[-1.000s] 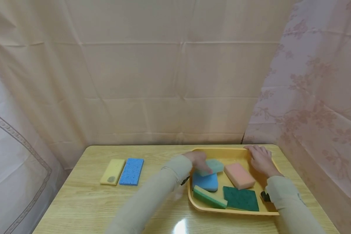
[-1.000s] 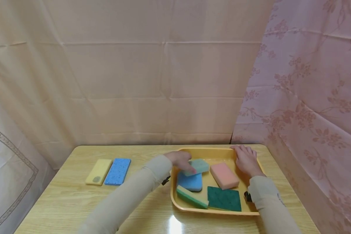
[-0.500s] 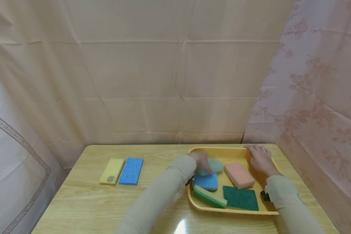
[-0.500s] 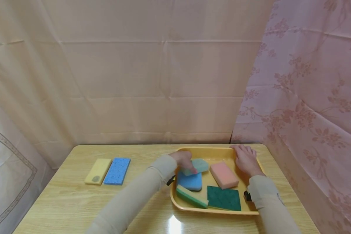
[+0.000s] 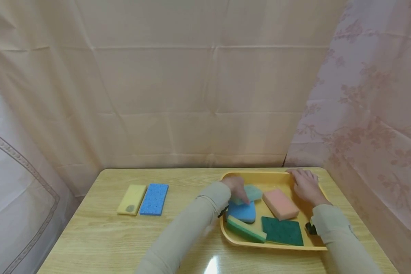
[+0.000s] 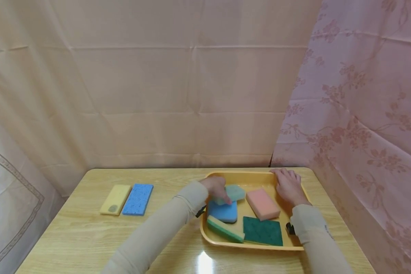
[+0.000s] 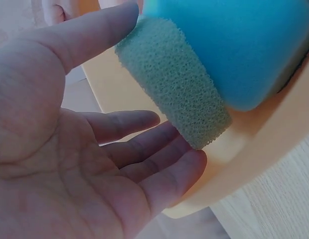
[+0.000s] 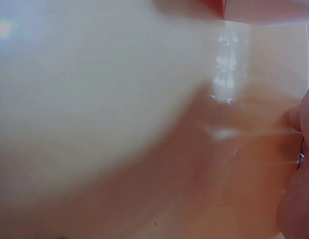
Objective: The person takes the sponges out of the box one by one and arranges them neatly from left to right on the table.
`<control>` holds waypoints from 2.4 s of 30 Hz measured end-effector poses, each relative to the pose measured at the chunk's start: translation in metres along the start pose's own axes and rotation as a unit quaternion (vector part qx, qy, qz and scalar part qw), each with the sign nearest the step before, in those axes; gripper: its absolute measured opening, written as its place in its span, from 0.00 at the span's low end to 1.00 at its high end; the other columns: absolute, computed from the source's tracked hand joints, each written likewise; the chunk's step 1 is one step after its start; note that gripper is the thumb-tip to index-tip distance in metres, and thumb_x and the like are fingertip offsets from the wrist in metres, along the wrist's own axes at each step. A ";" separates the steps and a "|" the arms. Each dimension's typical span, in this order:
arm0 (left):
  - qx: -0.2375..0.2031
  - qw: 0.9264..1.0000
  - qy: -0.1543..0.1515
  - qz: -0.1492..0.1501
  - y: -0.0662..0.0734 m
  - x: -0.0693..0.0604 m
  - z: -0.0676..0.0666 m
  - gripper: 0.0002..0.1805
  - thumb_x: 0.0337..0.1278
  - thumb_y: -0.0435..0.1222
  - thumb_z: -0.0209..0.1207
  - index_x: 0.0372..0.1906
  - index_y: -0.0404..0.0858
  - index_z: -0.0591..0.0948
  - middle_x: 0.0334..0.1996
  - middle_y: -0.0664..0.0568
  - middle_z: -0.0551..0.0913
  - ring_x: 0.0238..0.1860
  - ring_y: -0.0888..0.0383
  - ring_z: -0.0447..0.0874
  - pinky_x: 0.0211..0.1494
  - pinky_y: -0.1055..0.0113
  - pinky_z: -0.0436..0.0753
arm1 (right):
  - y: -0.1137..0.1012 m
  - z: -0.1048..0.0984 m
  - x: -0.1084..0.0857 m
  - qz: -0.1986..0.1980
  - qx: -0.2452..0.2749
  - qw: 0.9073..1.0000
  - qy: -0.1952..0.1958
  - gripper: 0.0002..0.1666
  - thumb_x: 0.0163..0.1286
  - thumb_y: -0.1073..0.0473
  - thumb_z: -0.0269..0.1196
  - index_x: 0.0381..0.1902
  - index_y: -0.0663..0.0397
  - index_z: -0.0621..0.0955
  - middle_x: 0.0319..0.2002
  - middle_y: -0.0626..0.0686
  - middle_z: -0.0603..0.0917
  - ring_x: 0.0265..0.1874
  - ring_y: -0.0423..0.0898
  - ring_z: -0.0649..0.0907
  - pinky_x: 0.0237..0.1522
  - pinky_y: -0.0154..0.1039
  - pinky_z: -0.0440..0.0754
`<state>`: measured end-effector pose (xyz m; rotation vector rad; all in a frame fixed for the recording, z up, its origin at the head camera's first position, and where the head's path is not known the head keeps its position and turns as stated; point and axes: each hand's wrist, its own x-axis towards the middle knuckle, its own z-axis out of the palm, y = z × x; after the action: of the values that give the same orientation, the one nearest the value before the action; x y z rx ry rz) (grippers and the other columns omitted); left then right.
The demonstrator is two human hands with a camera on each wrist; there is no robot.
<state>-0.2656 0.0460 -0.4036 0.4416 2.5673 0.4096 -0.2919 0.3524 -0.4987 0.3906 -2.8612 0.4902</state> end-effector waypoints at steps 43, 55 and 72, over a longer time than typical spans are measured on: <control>0.072 0.997 0.014 0.024 0.018 -0.005 0.010 0.26 0.43 0.53 0.77 0.43 0.43 0.81 0.33 0.57 0.79 0.34 0.61 0.76 0.39 0.69 0.78 | -0.003 -0.002 -0.001 0.005 0.005 1.000 -0.007 0.21 0.73 0.72 0.50 0.61 0.63 0.75 0.53 0.69 0.76 0.53 0.72 0.70 0.54 0.69 0.58; 0.068 0.997 0.012 0.024 0.018 -0.003 0.011 0.28 0.40 0.51 0.79 0.44 0.43 0.80 0.34 0.58 0.79 0.35 0.61 0.76 0.39 0.69 0.78 | -0.003 -0.002 -0.001 0.006 0.002 1.000 -0.006 0.21 0.72 0.73 0.50 0.61 0.63 0.75 0.54 0.70 0.76 0.53 0.73 0.69 0.54 0.69 0.58; 0.069 0.997 0.018 0.039 0.018 -0.005 0.011 0.27 0.38 0.51 0.79 0.41 0.43 0.81 0.32 0.58 0.79 0.33 0.61 0.76 0.35 0.70 0.77 | -0.003 -0.003 -0.001 0.005 0.002 1.000 -0.009 0.22 0.72 0.73 0.50 0.62 0.63 0.75 0.55 0.69 0.76 0.54 0.73 0.69 0.55 0.70 0.57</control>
<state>-0.2517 0.0631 -0.4043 0.5901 2.6303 0.2706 -0.2897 0.3503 -0.4954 0.3820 -2.8817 0.4960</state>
